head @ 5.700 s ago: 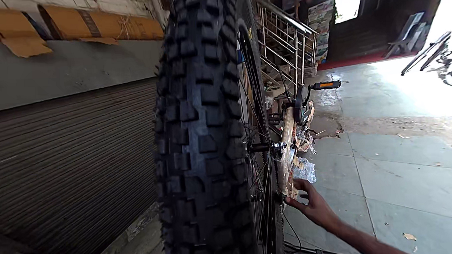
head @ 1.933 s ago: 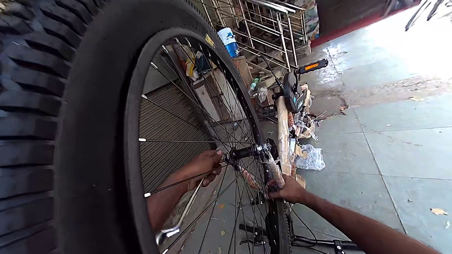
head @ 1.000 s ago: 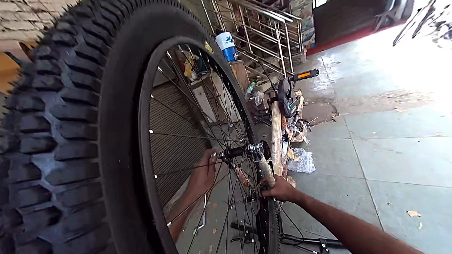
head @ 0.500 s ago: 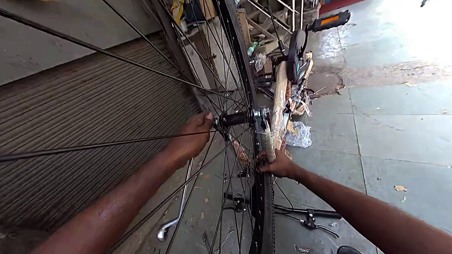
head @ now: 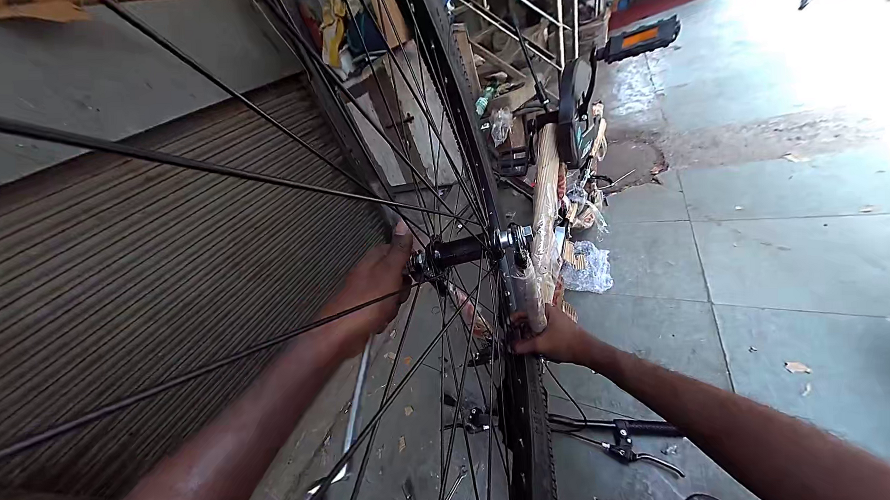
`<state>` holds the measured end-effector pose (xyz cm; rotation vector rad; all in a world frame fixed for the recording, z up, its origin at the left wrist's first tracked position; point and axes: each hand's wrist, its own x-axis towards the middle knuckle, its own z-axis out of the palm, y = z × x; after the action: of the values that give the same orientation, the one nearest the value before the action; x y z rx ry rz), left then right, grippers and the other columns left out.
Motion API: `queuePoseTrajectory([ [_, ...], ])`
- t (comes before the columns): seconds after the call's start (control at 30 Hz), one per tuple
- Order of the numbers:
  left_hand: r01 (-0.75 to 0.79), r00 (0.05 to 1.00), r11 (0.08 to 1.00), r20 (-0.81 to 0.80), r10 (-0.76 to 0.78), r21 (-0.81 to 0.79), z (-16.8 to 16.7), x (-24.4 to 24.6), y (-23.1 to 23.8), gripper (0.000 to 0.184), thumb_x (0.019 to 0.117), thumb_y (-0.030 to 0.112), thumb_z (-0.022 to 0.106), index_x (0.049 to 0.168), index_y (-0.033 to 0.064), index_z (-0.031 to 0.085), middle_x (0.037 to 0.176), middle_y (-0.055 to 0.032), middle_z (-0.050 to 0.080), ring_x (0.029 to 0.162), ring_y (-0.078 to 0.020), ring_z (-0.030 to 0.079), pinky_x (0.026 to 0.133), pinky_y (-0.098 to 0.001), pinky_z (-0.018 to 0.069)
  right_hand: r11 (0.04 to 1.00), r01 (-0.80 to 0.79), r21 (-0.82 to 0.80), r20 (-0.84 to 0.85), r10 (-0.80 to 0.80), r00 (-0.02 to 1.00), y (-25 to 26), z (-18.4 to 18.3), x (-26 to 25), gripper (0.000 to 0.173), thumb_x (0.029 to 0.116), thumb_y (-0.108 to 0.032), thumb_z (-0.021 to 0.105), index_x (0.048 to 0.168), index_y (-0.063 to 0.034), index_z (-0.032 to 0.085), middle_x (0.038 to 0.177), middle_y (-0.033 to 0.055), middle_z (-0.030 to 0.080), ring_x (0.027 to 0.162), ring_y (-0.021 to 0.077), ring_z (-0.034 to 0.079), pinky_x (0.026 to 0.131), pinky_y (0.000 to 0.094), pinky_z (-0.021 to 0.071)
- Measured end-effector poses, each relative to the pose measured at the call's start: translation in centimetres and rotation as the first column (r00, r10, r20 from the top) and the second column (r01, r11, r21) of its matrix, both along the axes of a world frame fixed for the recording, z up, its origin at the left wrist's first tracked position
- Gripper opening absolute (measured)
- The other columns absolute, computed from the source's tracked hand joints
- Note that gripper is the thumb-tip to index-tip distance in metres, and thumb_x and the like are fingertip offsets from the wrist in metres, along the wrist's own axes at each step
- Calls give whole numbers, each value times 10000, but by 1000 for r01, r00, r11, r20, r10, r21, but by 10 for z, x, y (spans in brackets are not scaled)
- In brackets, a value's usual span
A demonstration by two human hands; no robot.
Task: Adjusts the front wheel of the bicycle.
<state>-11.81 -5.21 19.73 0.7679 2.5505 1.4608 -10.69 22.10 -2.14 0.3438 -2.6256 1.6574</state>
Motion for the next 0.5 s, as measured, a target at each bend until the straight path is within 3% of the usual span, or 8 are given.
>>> queuePoseTrajectory([
  [0.03, -32, 992, 998, -120, 25, -57, -16, -13, -6, 611, 1077, 602, 273, 943, 123, 627, 663, -22, 508, 542, -136, 500, 461, -348, 445, 1000, -3, -5, -2, 3, 1000, 0, -2, -1, 346, 705, -357, 915, 985, -219, 764, 853, -25, 736, 784, 138, 689, 739, 474, 566],
  [0.1, -231, 952, 956, -246, 183, -179, -27, -15, 0, 651, 1056, 645, 203, 936, 180, 642, 749, -44, 567, 680, -201, 581, 586, -441, 508, 1000, -4, -15, -21, 4, 1000, 0, -7, -3, 359, 692, -372, 905, 981, -216, 759, 854, -25, 733, 782, 142, 689, 735, 480, 572],
  [0.2, -218, 941, 929, -317, 118, -300, -28, -28, -7, 638, 1052, 654, 180, 1005, 225, 650, 810, -15, 608, 756, -171, 630, 614, -437, 549, 1000, 7, -14, -23, -7, 1000, 0, -12, -7, 375, 682, -395, 900, 983, -219, 761, 847, -26, 735, 765, 147, 687, 728, 489, 571],
  [0.27, -212, 906, 938, -414, 85, -273, -30, -26, -6, 624, 1058, 645, 198, 954, 220, 642, 750, 8, 589, 689, -145, 613, 552, -410, 532, 1000, 1, -21, -19, -1, 1000, 0, -11, -5, 364, 685, -383, 898, 981, -223, 759, 844, -31, 732, 761, 144, 685, 723, 486, 572],
  [0.33, -310, 876, 923, -445, 185, -228, -14, 6, 17, 611, 1077, 587, 204, 867, 159, 586, 667, -17, 504, 608, -174, 532, 540, -406, 446, 1000, -8, -24, -21, 8, 1000, 1, -10, -5, 357, 684, -369, 899, 973, -214, 757, 839, -26, 732, 759, 148, 686, 721, 491, 571],
  [0.4, -405, 772, 904, -581, 257, -138, -25, 11, 27, 539, 1098, 511, 247, 930, 145, 606, 699, -17, 527, 654, -168, 566, 596, -406, 470, 1000, -3, -30, -25, 3, 1000, 0, -12, -5, 358, 679, -361, 909, 966, -208, 760, 830, -17, 731, 751, 158, 685, 707, 500, 565],
  [0.43, -406, 670, 913, -689, 275, -31, -47, -4, 22, 483, 1105, 486, 296, 969, 158, 624, 698, 0, 538, 629, -144, 574, 550, -381, 495, 1000, 0, -26, -30, -1, 1000, -1, -14, -5, 355, 669, -377, 907, 954, -223, 761, 817, -31, 731, 734, 144, 685, 692, 490, 570],
  [0.5, -354, 587, 931, -753, 297, 91, -70, -24, 20, 416, 1106, 449, 342, 1018, 150, 617, 697, -2, 534, 605, -139, 563, 519, -370, 490, 1000, 2, -27, -27, -2, 1000, 1, -12, -7, 359, 655, -403, 908, 942, -246, 760, 813, -51, 731, 730, 128, 684, 689, 479, 576],
])
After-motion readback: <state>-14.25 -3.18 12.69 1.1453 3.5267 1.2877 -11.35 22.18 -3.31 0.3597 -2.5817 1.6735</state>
